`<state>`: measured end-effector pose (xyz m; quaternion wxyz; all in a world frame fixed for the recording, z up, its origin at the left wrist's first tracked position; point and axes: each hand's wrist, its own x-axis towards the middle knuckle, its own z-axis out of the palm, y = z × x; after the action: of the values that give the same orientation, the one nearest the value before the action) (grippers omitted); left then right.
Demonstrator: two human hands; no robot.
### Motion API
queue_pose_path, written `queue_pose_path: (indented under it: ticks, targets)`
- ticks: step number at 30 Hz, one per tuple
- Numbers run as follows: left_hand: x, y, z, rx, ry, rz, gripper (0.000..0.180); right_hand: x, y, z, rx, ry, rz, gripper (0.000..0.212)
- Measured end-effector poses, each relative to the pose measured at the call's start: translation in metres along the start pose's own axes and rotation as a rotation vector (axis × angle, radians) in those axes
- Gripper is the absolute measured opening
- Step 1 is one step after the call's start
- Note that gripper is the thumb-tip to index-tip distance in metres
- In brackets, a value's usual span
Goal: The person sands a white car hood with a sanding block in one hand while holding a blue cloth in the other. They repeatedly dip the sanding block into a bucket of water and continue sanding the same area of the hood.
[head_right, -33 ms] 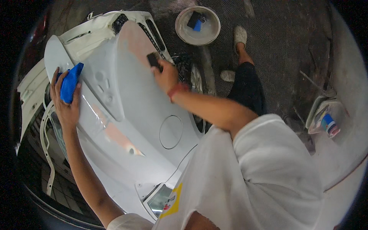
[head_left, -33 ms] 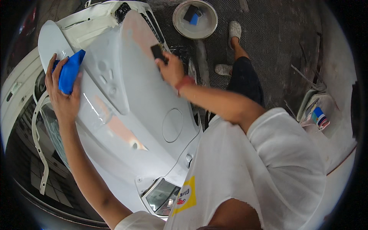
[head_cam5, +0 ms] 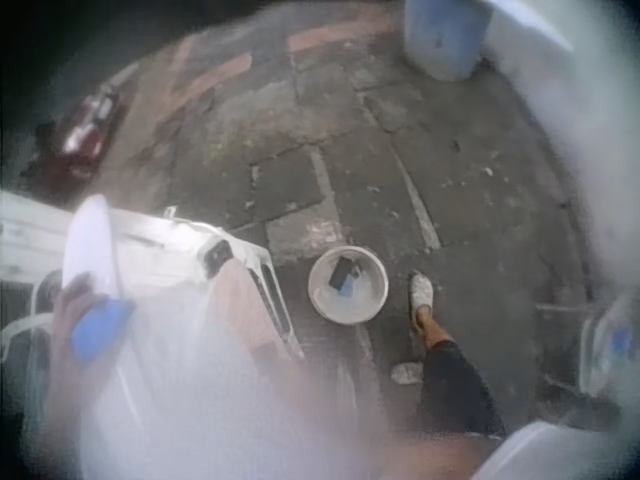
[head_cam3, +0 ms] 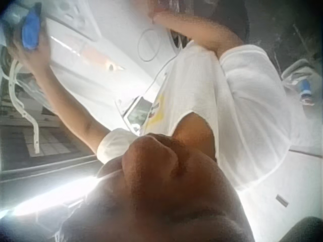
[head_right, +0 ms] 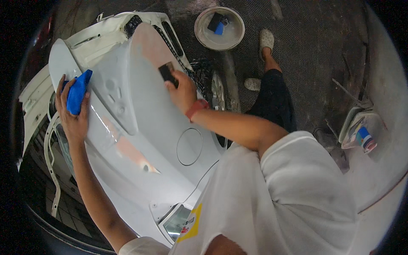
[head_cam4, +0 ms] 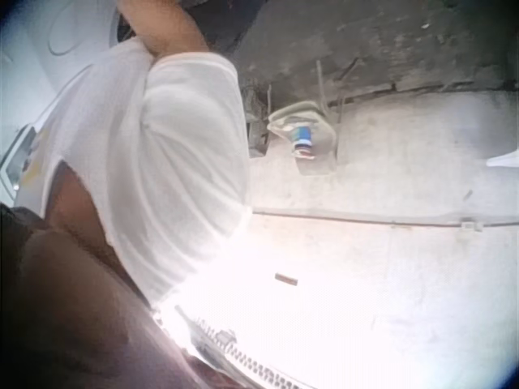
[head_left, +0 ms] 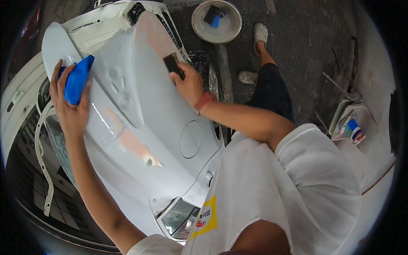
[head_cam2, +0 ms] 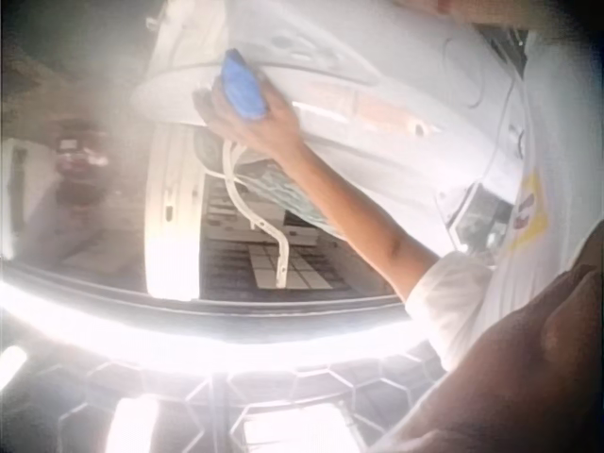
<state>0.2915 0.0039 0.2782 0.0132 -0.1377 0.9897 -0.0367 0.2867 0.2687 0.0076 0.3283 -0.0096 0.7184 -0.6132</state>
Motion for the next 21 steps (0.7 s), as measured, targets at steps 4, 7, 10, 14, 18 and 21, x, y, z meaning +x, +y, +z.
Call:
queue_pose_path:
  ticks: [4, 7, 10, 14, 18, 21]
  targets:
    - [0.002, 0.000, 0.001, -0.017, 0.014, 0.028, 0.054, 0.038, 0.019, 0.007, -0.042, 0.020, 0.039, 0.048]
    - [0.007, 0.000, 0.004, -0.002, 0.008, 0.019, 0.055, 0.099, 0.029, 0.009, -0.034, 0.013, 0.223, 0.051]
    - [0.006, -0.003, 0.006, 0.031, 0.008, 0.000, 0.057, 0.085, 0.022, 0.014, -0.107, -0.007, 0.129, 0.055]
    - [0.002, -0.003, 0.006, 0.020, 0.009, 0.003, 0.058, 0.013, 0.017, 0.018, -0.054, 0.046, -0.321, 0.055]
    - [0.005, -0.002, 0.006, 0.004, 0.011, 0.011, 0.058, 0.098, 0.029, 0.015, -0.044, -0.010, -0.012, 0.055]
    - [0.009, 0.000, 0.004, -0.018, 0.004, 0.001, 0.058, 0.113, 0.031, 0.014, -0.090, -0.080, 0.135, 0.053]
